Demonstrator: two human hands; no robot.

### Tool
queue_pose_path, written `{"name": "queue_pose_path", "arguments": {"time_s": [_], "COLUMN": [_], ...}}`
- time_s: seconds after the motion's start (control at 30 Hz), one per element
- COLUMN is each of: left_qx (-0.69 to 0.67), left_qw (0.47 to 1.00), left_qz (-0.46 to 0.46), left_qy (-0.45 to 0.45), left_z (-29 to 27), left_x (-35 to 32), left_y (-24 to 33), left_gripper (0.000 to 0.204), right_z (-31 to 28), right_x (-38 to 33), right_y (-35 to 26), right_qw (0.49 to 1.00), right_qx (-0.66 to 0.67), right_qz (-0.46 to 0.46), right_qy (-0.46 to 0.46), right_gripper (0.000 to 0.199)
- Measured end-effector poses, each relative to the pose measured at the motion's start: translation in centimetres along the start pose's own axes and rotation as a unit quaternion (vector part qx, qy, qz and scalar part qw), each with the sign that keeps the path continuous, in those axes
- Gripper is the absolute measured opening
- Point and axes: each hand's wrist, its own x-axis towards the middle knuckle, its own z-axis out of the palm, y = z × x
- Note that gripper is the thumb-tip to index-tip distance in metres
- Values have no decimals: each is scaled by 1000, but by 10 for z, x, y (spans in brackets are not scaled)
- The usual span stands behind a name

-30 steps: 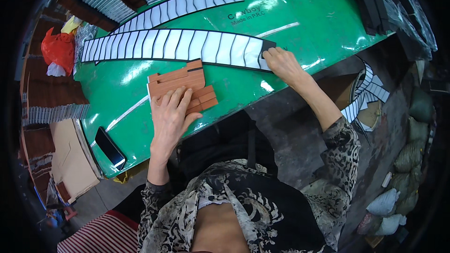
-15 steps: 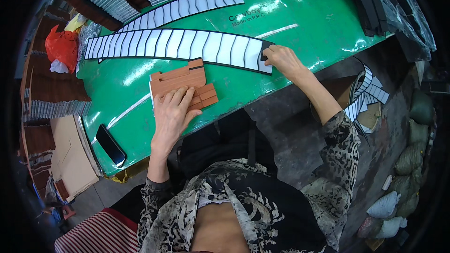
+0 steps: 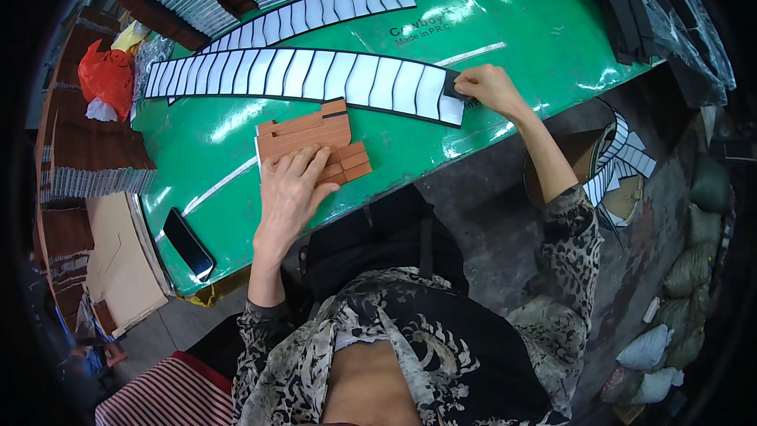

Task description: Assembling small wooden furniture components by applying adhesive strips and joining pieces.

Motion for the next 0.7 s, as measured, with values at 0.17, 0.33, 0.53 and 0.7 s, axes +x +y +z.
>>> {"name": "queue_pose_path", "arguments": {"time_s": [0.17, 0.33, 0.53, 0.7], "left_qx": [-6, -26, 39, 69], "left_qw": [1000, 998, 995, 994], "left_qz": [10, 23, 6, -65], "left_qy": [14, 60, 89, 62], "left_z": [-9, -7, 19, 26], "left_x": [2, -8, -8, -13], "left_y": [-3, 2, 21, 38], "left_gripper": [49, 43, 45, 54], "right_z": [-15, 16, 64, 81], "right_x": [-19, -50, -67, -58], "right_y": [-3, -42, -83, -113], "right_qw": [939, 894, 902, 960], "right_qx": [294, 439, 421, 275], "right_qz": [155, 92, 50, -38], "right_qy": [86, 13, -78, -48], "right_gripper": [20, 20, 26, 22]}}
